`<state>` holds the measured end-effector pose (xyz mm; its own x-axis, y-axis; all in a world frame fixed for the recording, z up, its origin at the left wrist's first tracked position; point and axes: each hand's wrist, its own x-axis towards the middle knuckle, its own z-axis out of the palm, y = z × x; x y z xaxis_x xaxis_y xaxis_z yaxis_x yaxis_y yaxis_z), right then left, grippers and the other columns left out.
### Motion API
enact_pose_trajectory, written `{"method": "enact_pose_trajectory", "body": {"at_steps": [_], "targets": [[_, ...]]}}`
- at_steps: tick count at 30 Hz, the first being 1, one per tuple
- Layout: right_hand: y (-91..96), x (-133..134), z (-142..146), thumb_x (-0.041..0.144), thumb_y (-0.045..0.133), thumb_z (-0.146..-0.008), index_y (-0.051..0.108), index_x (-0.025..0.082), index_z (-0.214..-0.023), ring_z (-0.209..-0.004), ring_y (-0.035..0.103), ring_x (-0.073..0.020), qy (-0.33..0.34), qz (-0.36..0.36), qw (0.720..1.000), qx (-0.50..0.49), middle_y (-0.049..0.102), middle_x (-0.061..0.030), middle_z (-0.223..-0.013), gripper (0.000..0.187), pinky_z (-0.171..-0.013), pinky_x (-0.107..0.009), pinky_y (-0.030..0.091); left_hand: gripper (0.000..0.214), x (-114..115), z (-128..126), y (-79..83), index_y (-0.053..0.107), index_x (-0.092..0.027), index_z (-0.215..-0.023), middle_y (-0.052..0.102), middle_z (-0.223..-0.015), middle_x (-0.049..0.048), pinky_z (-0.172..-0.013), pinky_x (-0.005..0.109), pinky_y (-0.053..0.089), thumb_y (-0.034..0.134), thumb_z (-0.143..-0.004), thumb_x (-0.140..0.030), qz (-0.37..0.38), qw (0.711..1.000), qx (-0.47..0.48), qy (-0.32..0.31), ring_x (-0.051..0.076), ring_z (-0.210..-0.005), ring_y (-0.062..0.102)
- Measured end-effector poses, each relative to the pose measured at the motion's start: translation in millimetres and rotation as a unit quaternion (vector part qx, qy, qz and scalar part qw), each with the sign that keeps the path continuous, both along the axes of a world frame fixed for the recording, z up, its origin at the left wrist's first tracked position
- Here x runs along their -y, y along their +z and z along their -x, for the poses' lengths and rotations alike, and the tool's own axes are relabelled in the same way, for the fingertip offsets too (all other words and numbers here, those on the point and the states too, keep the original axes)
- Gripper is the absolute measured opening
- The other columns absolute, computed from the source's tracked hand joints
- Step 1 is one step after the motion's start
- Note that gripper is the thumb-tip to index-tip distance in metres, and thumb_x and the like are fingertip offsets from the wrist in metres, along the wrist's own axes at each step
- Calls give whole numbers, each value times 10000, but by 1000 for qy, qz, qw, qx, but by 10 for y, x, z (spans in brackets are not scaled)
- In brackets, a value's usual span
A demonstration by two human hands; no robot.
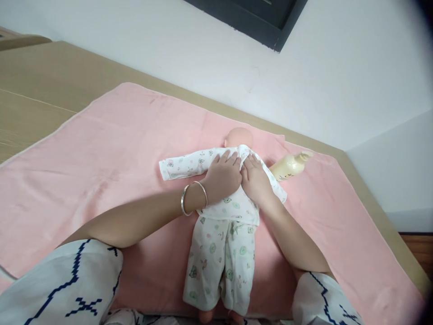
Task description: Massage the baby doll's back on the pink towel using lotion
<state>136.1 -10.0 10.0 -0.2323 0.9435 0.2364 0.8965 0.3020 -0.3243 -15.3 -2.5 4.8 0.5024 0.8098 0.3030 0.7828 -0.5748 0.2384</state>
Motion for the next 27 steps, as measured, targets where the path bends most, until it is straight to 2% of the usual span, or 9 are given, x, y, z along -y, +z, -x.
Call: {"method": "enact_pose_trajectory", "body": {"at_steps": [2, 5, 8, 11, 13, 16, 18, 21, 27], "targets": [[15, 133, 40, 217, 319, -981, 470, 69, -1496, -1522, 348, -331, -1, 11, 1000, 11, 452, -186, -1582, 557, -1245, -596, 314, 467, -169, 54, 1, 521, -58, -1416, 516, -1516, 198, -1159, 552, 394, 364, -1007, -221, 8, 1000, 9, 6, 355, -1436, 438], [46, 249, 47, 220, 367, -960, 502, 109, -1489, -1514, 360, -344, 3, 20, 1000, 15, 468, -155, -1577, 557, -1235, -605, 341, 451, -287, 87, -3, 548, -36, -1371, 542, -1472, 224, -1125, 557, 422, 334, -1015, -212, 16, 1000, 7, 17, 357, -1391, 481], [73, 147, -18, 213, 344, -973, 527, 123, -1464, -1492, 409, -310, 26, 18, 999, 6, 526, -147, -1534, 532, -1258, -574, 314, 484, -142, 42, -4, 495, -28, -1435, 508, -1507, 225, -1153, 564, 390, 339, -1026, -234, 1, 1000, 8, 25, 370, -1421, 447], [93, -54, -97, 209, 302, -995, 578, 147, -1395, -1426, 493, -261, 59, -1, 998, -11, 605, -132, -1450, 490, -1267, -528, 306, 500, 83, -11, 7, 477, -26, -1463, 484, -1538, 209, -1172, 555, 370, 390, -1013, -227, -7, 1000, -10, -6, 393, -1469, 383], [100, -111, -108, 214, 294, -1000, 601, 143, -1356, -1411, 506, -262, 53, -9, 998, -12, 614, -139, -1435, 475, -1252, -520, 330, 491, 135, -17, 21, 487, -35, -1458, 493, -1535, 200, -1172, 539, 374, 394, -1008, -207, -7, 1000, -15, -25, 375, -1474, 386], [95, 9, -33, 210, 295, -996, 564, 81, -1395, -1443, 473, -305, 27, -4, 999, 18, 563, -191, -1485, 498, -1228, -537, 363, 435, 5, 27, 35, 566, -49, -1374, 576, -1454, 188, -1194, 482, 360, 350, -1018, -175, -29, 998, -14, -54, 300, -1432, 457], [81, 159, 39, 202, 318, -983, 524, 43, -1438, -1465, 441, -348, 14, -2, 999, 44, 525, -220, -1515, 524, -1220, -567, 365, 399, -149, 71, 30, 664, -66, -1218, 661, -1316, 177, -1175, 463, 381, 331, -1014, -148, -54, 995, -34, -77, 287, -1352, 526], [71, 278, 85, 203, 359, -971, 523, 33, -1448, -1480, 405, -390, -1, 0, 998, 59, 511, -222, -1526, 532, -1213, -591, 364, 374, -292, 102, 4, 716, -103, -1046, 699, -1184, 162, -1103, 477, 441, 346, -996, -125, -69, 994, -55, -62, 300, -1220, 592], [72, -45, -75, 236, 317, -1014, 620, 104, -1293, -1425, 488, -320, 33, -8, 999, 10, 599, -182, -1445, 432, -1212, -546, 377, 402, -36, 28, 15, 651, -8, -1251, 617, -1375, 222, -1203, 505, 334, 377, -972, -101, -94, 987, -113, -63, 323, -1363, 503]]}}
